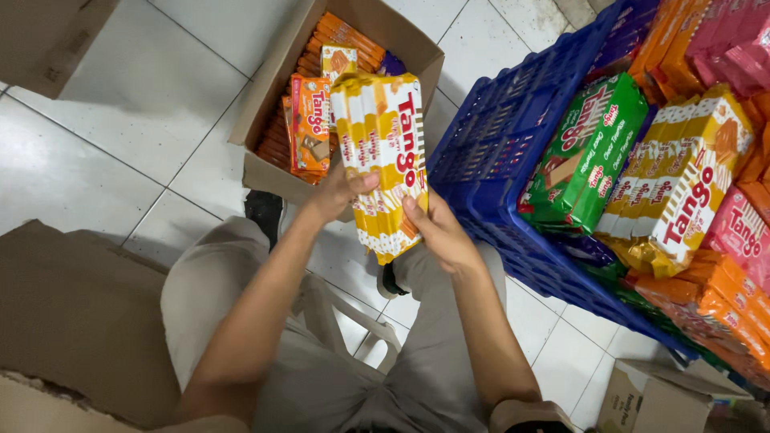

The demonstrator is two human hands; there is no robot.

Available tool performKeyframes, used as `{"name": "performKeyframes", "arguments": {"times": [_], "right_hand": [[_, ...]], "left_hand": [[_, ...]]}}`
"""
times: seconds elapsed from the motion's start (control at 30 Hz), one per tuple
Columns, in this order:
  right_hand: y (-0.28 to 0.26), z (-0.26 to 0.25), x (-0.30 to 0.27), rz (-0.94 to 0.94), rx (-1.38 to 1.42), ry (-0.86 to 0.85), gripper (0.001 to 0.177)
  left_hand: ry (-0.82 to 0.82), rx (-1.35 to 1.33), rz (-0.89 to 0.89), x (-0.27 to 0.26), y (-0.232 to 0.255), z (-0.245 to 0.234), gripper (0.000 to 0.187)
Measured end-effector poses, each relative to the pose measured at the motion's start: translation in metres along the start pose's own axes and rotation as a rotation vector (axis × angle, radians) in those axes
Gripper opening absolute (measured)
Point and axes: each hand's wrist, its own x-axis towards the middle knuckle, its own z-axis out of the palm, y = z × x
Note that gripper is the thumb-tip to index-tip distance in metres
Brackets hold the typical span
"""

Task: The person transfers packs of Tango wafers from a blue crate into a cardboard box. They pick up stacks of orange and purple packages and place them into the box, then arrange them to fit.

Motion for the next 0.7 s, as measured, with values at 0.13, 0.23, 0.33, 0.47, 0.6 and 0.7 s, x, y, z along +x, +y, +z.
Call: {"name": "performKeyframes", "arguments": {"times": [0.13, 0.23, 0.33, 0.47, 0.6, 0.7], "right_hand": [[0.01, 0.008, 0.007, -0.051, 0.079, 0.038, 0.042], [0.051, 0.01, 0.02, -0.083, 0.081, 0.165, 0.055], [0.068, 0.006, 0.029, -0.107, -0.062, 0.306, 0.066], [0.042, 0.033, 0.022, -0.219, -0.231, 0.276, 0.074], [0.059, 0.027, 0.029, -0.203, -0.353, 0.302, 0.067], [0.061, 0.021, 0.04, -0.197, -0.246, 0.323, 0.064]], "left_hand": [[-0.092, 0.28, -0.067, -0.003, 0.02, -0.018, 0.077], [-0.017, 0.312, 0.039, 0.009, 0.026, -0.01, 0.081], [0.106, 0.421, 0.012, 0.009, 0.033, 0.012, 0.077], [0.187, 0.611, -0.162, 0.015, 0.028, 0.024, 0.088], [0.206, 0.497, -0.147, 0.017, 0.018, 0.016, 0.062], [0.257, 0.388, -0.215, 0.013, 0.014, 0.022, 0.052]]}}
